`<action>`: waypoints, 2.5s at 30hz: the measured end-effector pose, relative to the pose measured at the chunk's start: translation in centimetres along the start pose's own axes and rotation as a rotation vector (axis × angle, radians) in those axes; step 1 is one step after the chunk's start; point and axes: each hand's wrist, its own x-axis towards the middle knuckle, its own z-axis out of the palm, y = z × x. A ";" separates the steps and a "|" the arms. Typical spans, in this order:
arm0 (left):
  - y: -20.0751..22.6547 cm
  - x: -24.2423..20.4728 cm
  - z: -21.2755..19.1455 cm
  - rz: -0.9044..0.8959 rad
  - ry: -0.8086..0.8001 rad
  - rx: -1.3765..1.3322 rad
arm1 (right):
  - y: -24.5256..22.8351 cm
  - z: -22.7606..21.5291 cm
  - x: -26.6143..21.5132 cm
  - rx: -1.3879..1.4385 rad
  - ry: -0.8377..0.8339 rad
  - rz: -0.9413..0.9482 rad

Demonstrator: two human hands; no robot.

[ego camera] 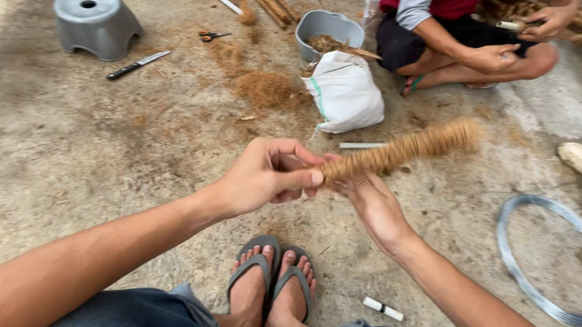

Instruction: The person sits on the floor and wraps a thin wire around a cylindrical bundle of natural fibers attached to a white plastic handle. They use their hands to pull the wire tight and rotate the bundle to ensure even coverage. Other people are visible in the background performing similar tasks.

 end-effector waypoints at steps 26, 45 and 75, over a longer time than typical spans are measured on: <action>3.2 3.9 0.8 0.088 0.473 -0.547 | -6.5 10.7 -0.5 -1.547 -0.232 -0.980; 2.1 3.5 1.6 0.097 0.390 -0.576 | -6.1 11.3 -0.7 -1.543 -0.420 -1.025; 0.7 2.0 2.0 0.152 0.198 -0.397 | -10.3 7.8 -0.9 -1.600 0.162 -0.963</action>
